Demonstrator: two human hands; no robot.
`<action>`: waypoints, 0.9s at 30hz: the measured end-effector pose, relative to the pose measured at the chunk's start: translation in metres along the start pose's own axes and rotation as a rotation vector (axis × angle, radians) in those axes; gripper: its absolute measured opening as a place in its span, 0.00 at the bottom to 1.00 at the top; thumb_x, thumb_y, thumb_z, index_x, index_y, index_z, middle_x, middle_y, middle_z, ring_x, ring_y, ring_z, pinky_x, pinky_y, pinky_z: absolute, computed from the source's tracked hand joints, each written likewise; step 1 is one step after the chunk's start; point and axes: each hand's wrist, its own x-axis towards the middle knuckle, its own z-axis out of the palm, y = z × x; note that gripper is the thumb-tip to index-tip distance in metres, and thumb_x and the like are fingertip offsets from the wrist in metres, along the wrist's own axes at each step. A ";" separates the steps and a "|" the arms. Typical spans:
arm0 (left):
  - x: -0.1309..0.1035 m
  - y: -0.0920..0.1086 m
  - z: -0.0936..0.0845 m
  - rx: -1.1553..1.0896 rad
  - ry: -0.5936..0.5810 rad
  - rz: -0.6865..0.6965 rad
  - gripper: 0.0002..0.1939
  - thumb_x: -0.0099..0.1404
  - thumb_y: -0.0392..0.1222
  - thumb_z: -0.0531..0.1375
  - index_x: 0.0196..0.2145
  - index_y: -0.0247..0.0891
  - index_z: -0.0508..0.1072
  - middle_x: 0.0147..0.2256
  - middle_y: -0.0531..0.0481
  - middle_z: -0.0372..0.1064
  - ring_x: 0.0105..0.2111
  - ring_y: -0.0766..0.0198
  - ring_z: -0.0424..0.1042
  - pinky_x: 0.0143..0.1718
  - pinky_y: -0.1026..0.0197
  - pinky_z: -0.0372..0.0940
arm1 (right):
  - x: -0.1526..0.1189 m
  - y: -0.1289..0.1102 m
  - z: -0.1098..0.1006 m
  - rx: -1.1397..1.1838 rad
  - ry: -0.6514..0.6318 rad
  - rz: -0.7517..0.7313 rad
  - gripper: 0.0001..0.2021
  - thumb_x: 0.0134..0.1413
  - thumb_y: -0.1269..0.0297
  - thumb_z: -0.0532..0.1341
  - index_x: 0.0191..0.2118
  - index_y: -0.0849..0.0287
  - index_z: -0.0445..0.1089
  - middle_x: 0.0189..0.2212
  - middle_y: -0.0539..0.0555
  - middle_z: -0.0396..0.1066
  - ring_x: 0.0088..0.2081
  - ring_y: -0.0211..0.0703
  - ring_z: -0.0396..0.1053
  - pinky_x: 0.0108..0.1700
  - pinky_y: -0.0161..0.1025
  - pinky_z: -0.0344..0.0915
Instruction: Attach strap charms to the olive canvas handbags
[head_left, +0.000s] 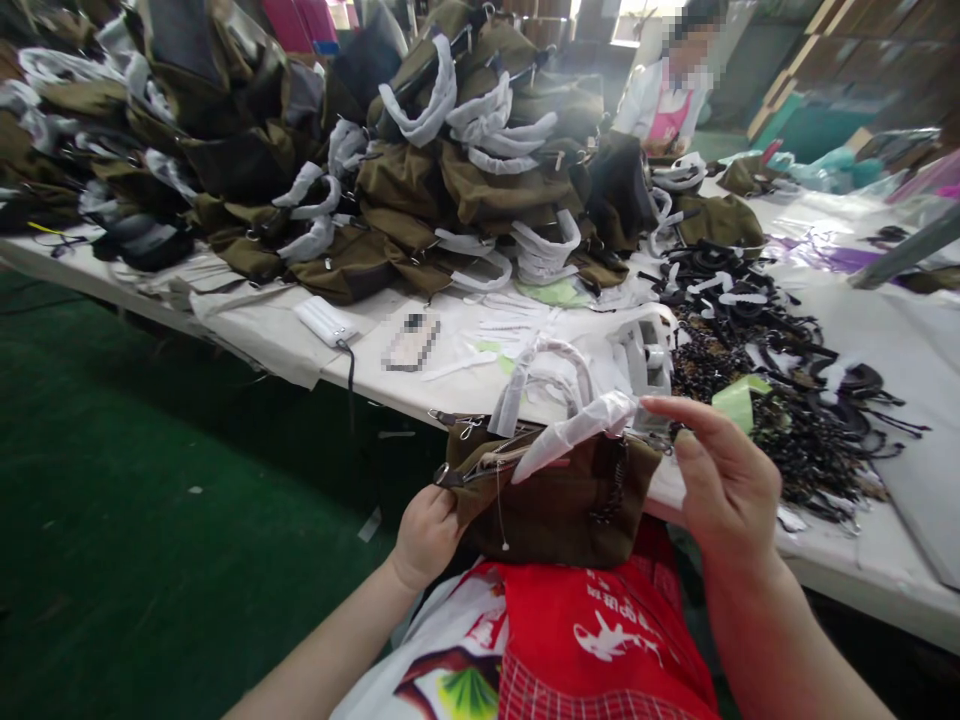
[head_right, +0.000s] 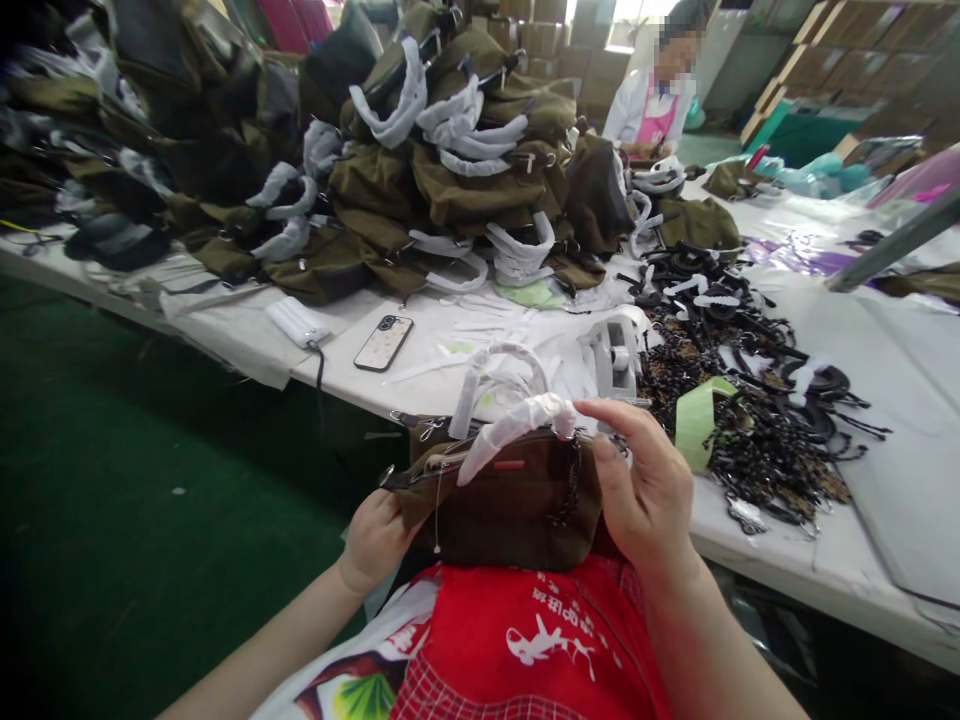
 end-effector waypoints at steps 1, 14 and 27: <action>0.002 0.002 0.001 0.005 -0.001 -0.004 0.12 0.71 0.37 0.54 0.42 0.37 0.78 0.32 0.45 0.75 0.34 0.59 0.73 0.36 0.57 0.70 | 0.011 -0.010 0.002 0.000 -0.009 -0.059 0.13 0.65 0.64 0.54 0.50 0.55 0.72 0.47 0.57 0.75 0.49 0.49 0.72 0.52 0.47 0.66; 0.049 -0.033 -0.040 -0.390 0.330 -0.490 0.21 0.74 0.46 0.43 0.34 0.36 0.71 0.35 0.42 0.70 0.38 0.59 0.70 0.37 0.58 0.66 | 0.045 -0.044 0.035 -0.395 -0.908 -0.095 0.16 0.56 0.62 0.59 0.19 0.59 0.70 0.17 0.49 0.66 0.20 0.33 0.55 0.26 0.37 0.45; 0.137 -0.021 -0.019 -0.641 -0.463 -0.596 0.16 0.61 0.52 0.60 0.26 0.37 0.74 0.23 0.52 0.71 0.23 0.65 0.66 0.25 0.63 0.54 | 0.017 -0.028 0.052 -0.191 -1.180 -0.035 0.12 0.47 0.58 0.68 0.21 0.58 0.72 0.17 0.45 0.66 0.20 0.32 0.55 0.25 0.34 0.45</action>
